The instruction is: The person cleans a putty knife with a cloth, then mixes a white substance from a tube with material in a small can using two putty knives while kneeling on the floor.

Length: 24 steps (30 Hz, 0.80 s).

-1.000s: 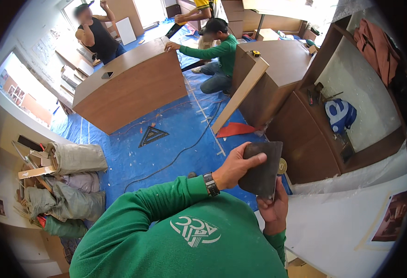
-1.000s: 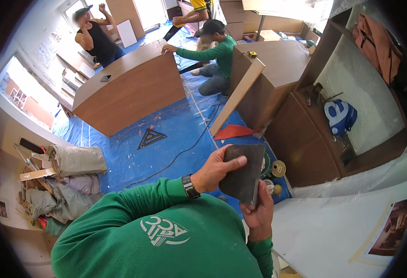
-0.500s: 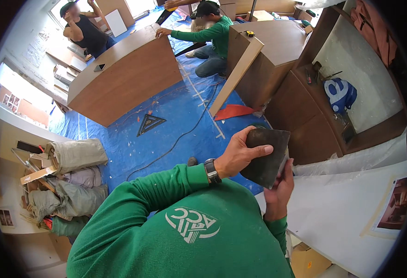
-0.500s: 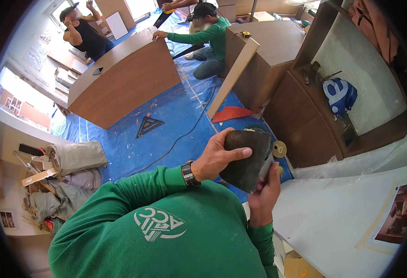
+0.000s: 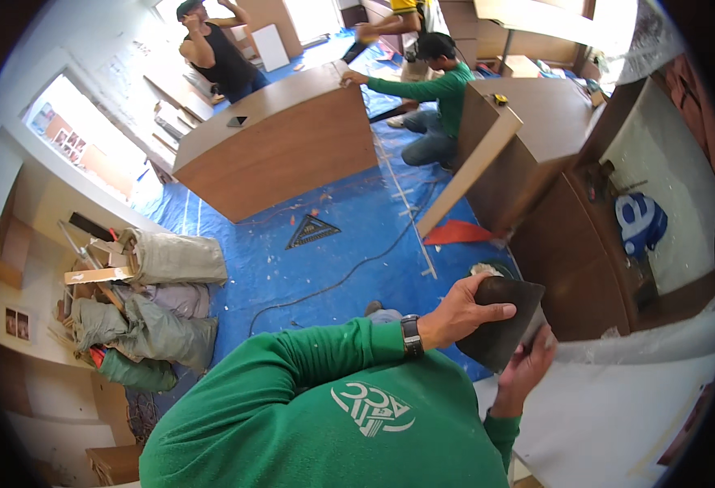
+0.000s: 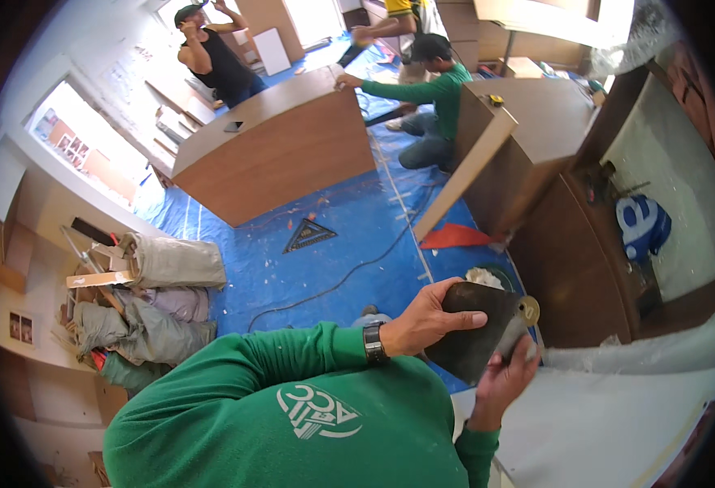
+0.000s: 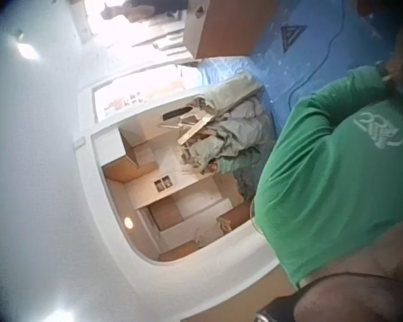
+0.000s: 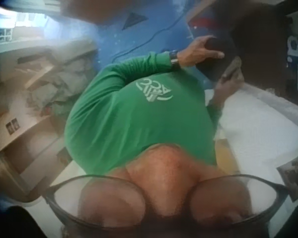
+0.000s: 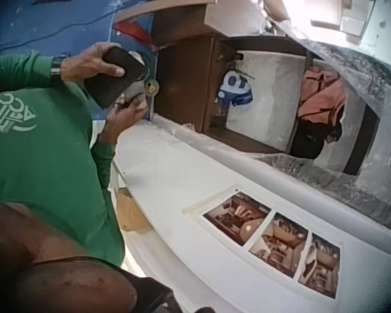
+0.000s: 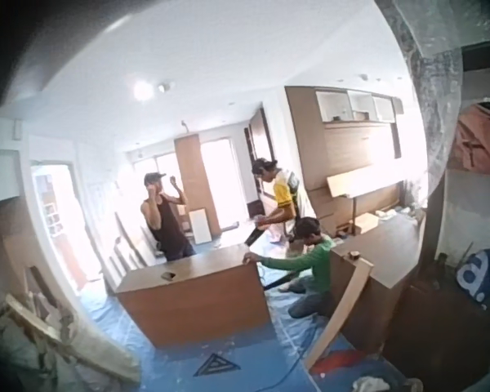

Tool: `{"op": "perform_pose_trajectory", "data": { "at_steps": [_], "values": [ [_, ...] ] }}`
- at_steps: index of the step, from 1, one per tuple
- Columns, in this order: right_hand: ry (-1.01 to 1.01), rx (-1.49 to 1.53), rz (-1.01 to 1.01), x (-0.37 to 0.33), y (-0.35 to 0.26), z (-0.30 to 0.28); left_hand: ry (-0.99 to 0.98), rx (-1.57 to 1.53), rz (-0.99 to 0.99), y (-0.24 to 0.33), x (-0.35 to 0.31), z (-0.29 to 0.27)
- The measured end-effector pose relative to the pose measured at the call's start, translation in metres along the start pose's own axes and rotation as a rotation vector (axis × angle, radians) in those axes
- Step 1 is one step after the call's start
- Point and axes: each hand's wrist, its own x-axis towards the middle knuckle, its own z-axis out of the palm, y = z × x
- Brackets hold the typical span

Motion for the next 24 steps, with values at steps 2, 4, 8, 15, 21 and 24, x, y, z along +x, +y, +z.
{"op": "perform_pose_trajectory", "data": {
  "at_steps": [2, 4, 8, 15, 21, 24],
  "values": [
    [-0.024, -0.137, -0.164, -0.004, -0.005, -0.014, 0.152, 0.0, -0.025, 0.008, 0.007, -0.011],
    [-0.19, -0.436, -0.237, -0.018, -0.023, -0.019, 0.24, 0.016, -0.019, 0.011, 0.015, -0.026],
    [-0.66, -0.808, -0.477, 0.001, -0.031, 0.001, 0.22, 0.213, -0.028, 0.006, 0.019, -0.04],
    [0.009, -0.87, -0.598, 0.086, 0.0, 0.024, -0.103, 0.224, -0.196, 0.009, 0.061, -0.055],
    [-0.042, -0.522, 0.143, 0.107, 0.067, -0.032, 0.145, 0.233, -0.505, -0.035, 0.145, -0.111],
    [-0.106, -0.441, 0.556, 0.088, 0.108, -0.048, 0.129, 0.224, -0.733, -0.093, 0.167, -0.173]
  ]
}}
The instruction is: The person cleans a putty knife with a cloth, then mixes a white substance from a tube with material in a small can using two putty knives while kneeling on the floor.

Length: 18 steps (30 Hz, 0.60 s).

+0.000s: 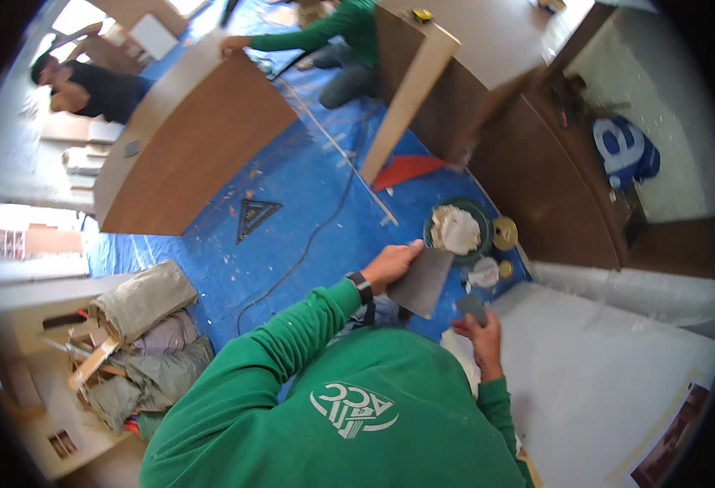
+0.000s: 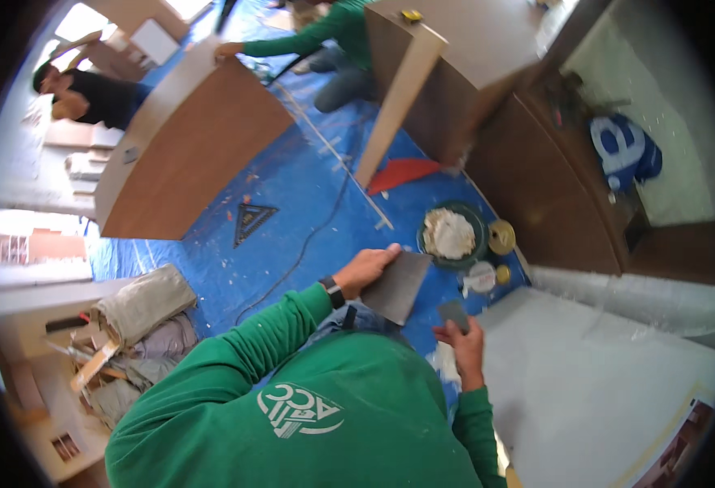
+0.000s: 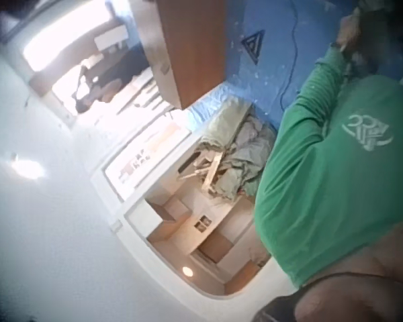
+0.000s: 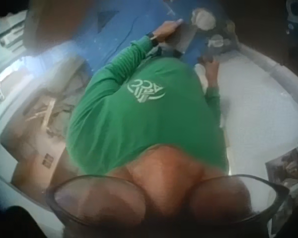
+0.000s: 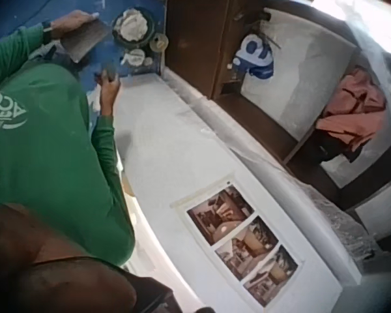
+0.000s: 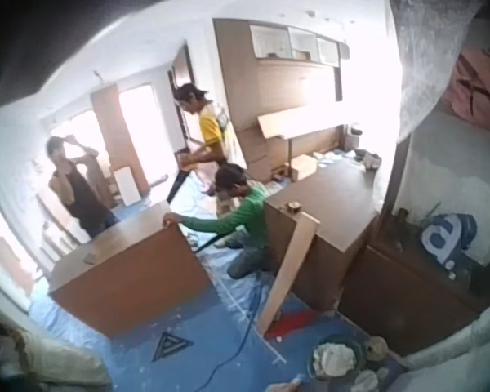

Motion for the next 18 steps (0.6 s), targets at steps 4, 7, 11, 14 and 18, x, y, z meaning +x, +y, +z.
{"op": "perform_pose_trajectory", "data": {
  "at_steps": [4, 7, 11, 14, 18],
  "values": [
    [-0.109, -0.488, 0.213, 0.005, 0.102, -0.018, -0.197, 0.107, -0.347, -0.051, 0.06, -0.029],
    [-0.098, -0.654, -0.13, -0.011, 0.112, 0.015, -0.404, 0.49, -0.357, -0.086, 0.084, -0.037],
    [-0.064, -0.838, 0.007, -0.014, 0.092, 0.036, -0.67, 0.688, -0.398, -0.09, 0.104, -0.015],
    [0.064, -0.847, 0.161, -0.015, 0.115, 0.03, -0.832, 0.82, -0.52, -0.086, 0.121, 0.013],
    [0.184, -0.457, 0.296, -0.034, 0.091, 0.02, -0.881, 0.903, -0.676, -0.077, 0.118, 0.036]
  ]
}}
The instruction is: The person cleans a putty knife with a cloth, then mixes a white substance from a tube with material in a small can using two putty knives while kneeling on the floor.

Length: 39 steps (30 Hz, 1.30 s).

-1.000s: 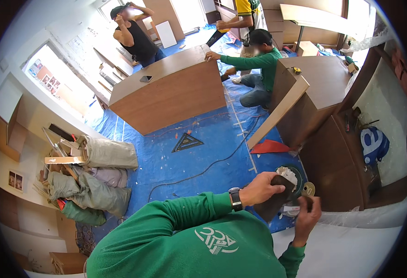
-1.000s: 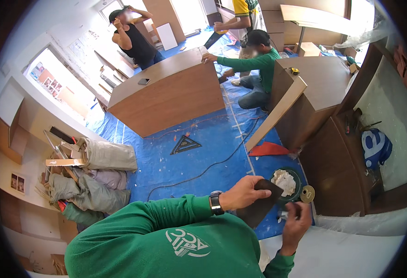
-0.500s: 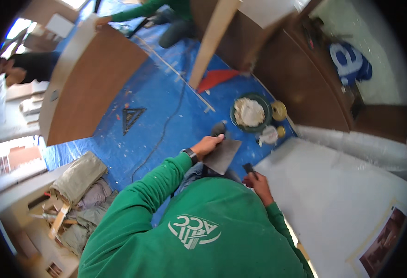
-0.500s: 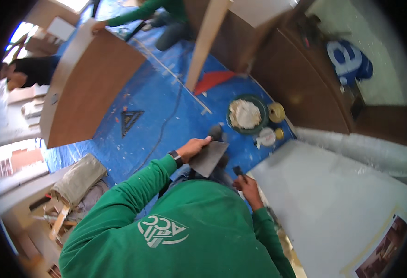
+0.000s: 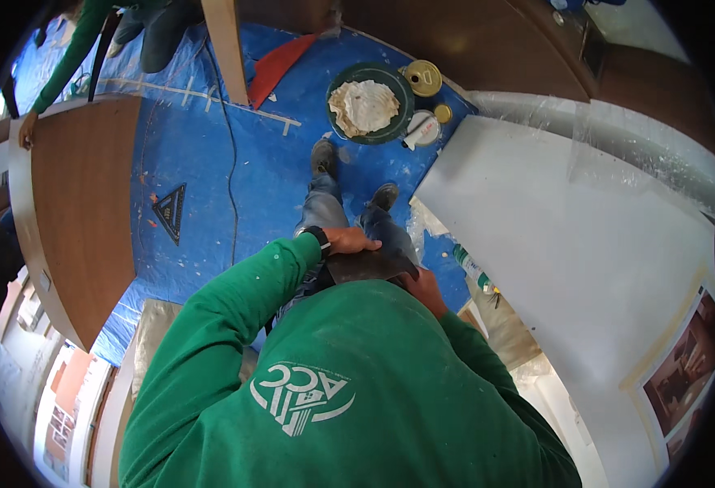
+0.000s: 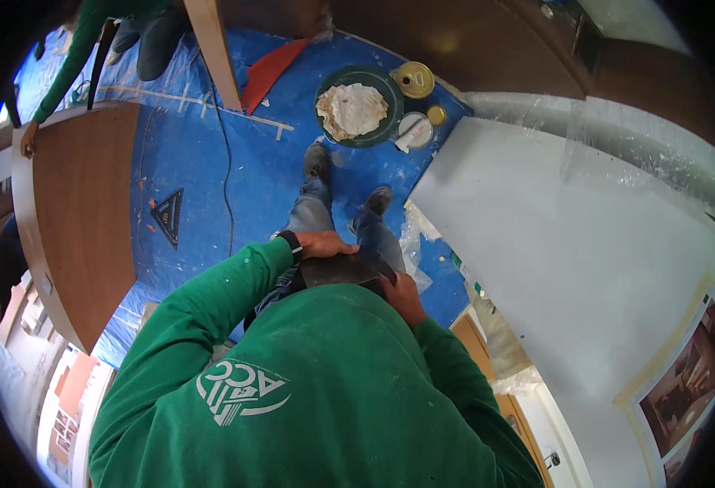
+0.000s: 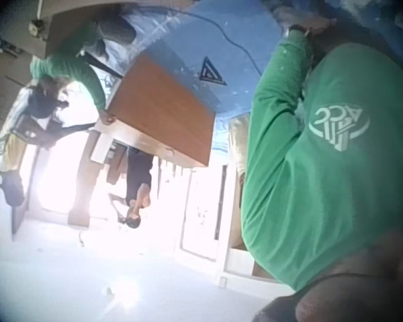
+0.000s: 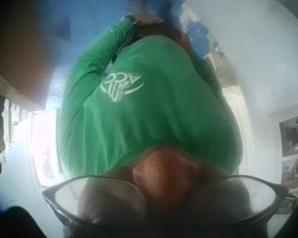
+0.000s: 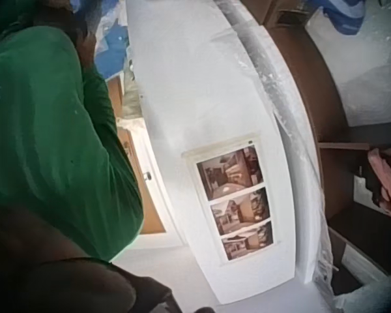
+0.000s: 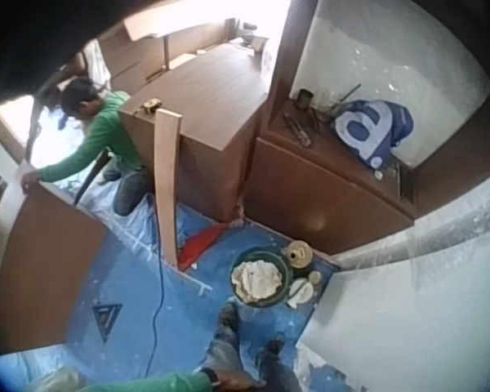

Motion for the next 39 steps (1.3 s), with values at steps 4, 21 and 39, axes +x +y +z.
{"op": "perform_pose_trajectory", "data": {
  "at_steps": [4, 21, 39],
  "values": [
    [-0.055, 0.32, 0.141, -0.028, 0.005, -0.004, -0.065, -0.361, -0.152, -0.014, -0.006, 0.014],
    [-0.35, 1.069, 0.431, 0.061, 0.164, -0.019, 0.732, -0.864, 0.039, -0.065, 0.073, 0.042],
    [0.546, 0.724, -0.371, 0.452, 0.24, -0.034, 0.815, -1.411, 0.972, 0.07, 0.276, -0.147]
  ]
}}
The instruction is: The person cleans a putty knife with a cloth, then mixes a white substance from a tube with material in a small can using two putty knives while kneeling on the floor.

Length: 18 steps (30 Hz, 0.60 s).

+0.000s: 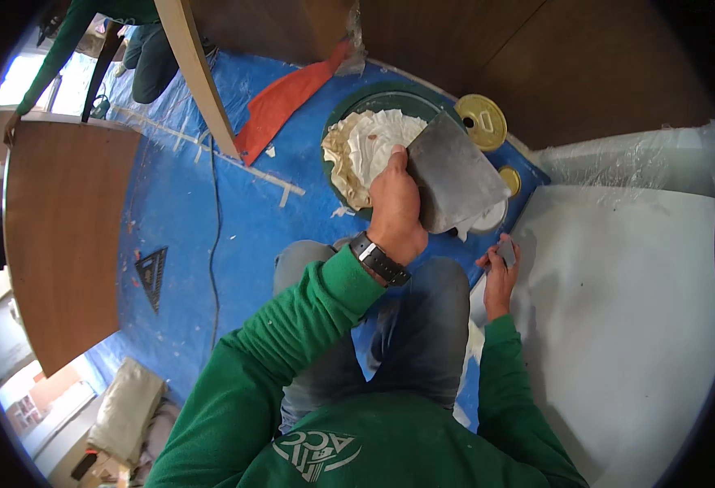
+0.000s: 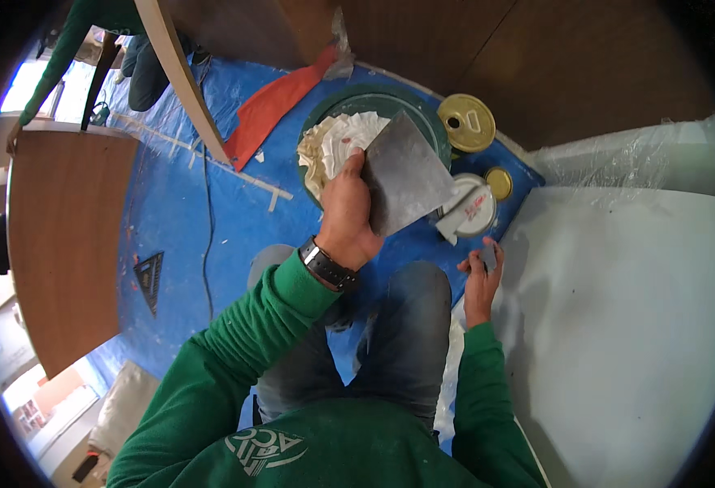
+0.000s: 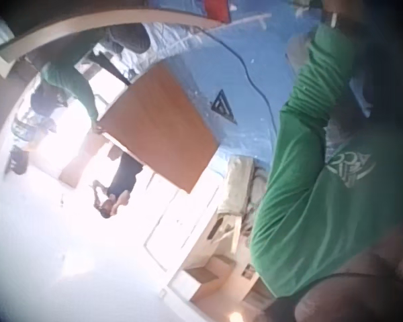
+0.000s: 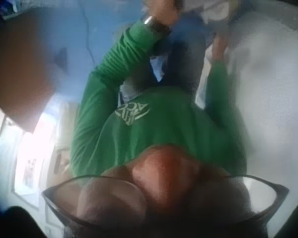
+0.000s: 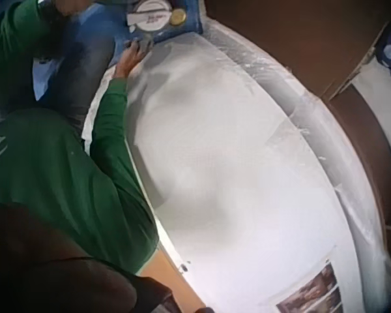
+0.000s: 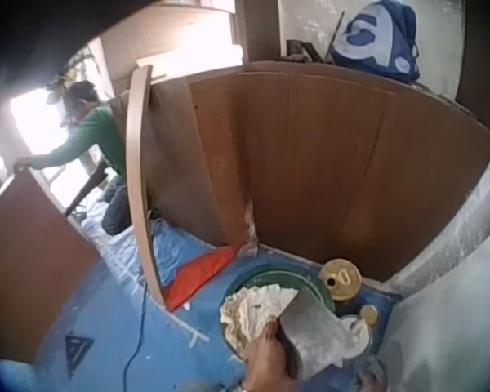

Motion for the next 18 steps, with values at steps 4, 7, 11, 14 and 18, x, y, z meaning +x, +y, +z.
{"op": "perform_pose_trajectory", "data": {
  "at_steps": [4, 7, 11, 14, 18],
  "values": [
    [0.06, -0.177, -0.146, 0.076, 0.03, 0.011, -0.165, -0.132, -0.156, -0.012, 0.04, -0.014],
    [0.135, -0.206, -0.176, 0.123, 0.056, 0.002, -0.239, -0.175, -0.215, -0.017, 0.041, -0.017],
    [0.278, -0.466, -0.4, 0.159, 0.09, -0.025, -0.316, -0.077, -0.059, -0.021, 0.073, -0.044],
    [0.285, -0.558, -0.345, 0.156, 0.084, -0.027, -0.264, -0.098, 0.199, 0.005, 0.105, -0.078],
    [0.34, -0.514, -0.328, 0.164, 0.078, -0.039, -0.161, -0.144, 0.337, 0.04, 0.108, -0.079]
  ]
}}
